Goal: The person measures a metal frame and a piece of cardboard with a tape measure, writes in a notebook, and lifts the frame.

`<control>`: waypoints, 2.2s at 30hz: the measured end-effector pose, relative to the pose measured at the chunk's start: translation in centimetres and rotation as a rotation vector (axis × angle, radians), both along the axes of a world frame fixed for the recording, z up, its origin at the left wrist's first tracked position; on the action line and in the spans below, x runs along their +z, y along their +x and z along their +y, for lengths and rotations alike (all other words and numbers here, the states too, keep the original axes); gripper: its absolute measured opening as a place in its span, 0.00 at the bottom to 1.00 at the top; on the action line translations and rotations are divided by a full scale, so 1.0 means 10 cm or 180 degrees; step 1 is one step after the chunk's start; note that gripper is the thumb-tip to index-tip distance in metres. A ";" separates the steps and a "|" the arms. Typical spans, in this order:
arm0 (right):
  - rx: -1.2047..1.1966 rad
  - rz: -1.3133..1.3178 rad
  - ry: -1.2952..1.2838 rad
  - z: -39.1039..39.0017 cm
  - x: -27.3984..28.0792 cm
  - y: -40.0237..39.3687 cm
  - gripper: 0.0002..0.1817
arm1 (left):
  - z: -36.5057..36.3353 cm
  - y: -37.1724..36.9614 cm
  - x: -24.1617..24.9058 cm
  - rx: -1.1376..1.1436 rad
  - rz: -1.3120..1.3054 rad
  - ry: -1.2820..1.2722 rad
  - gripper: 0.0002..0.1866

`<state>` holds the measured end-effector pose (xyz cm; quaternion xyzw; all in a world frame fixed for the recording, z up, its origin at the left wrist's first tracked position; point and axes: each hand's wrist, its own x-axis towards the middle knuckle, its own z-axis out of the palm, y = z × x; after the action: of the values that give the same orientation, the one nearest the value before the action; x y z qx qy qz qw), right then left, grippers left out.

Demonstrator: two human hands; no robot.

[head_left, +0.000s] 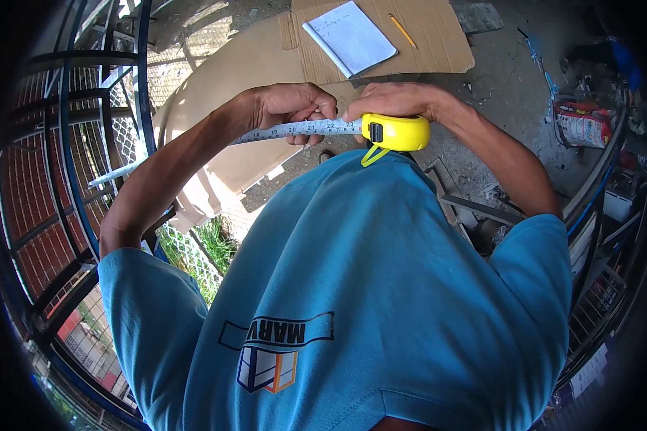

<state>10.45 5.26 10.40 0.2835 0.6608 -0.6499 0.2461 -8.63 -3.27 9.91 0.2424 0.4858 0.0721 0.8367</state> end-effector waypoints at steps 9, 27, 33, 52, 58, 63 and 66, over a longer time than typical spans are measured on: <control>-0.0014 0.0024 0.0035 0.01 0.08 0.01 0.21 | -0.01 0.00 0.05 0.0006 0.0068 0.0139 0.08; 0.0010 0.0117 0.0090 0.02 0.06 0.02 0.20 | 0.03 0.03 0.04 -0.0062 0.0075 0.0111 0.07; -0.0052 0.0054 0.0136 0.01 0.11 0.02 0.20 | 0.02 0.03 0.01 -0.0056 0.0070 0.0119 0.08; -0.0020 0.0001 -0.0095 0.03 0.01 0.05 0.20 | 0.02 0.06 0.00 -0.0111 0.0098 0.0214 0.07; 0.0012 0.0038 0.0040 0.04 -0.07 0.05 0.20 | 0.02 0.04 -0.02 -0.0104 0.0018 0.0169 0.07; -0.0011 0.0053 0.0018 0.02 0.07 0.02 0.21 | 0.02 0.02 -0.01 -0.0101 0.0029 0.0126 0.08; 0.0097 0.0056 -0.0052 0.02 0.07 0.01 0.21 | 0.01 0.01 -0.03 -0.0069 -0.0015 0.0098 0.07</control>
<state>10.57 5.49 11.09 0.2656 0.6619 -0.6539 0.2524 -8.50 -3.20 9.63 0.2603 0.4799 0.0711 0.8348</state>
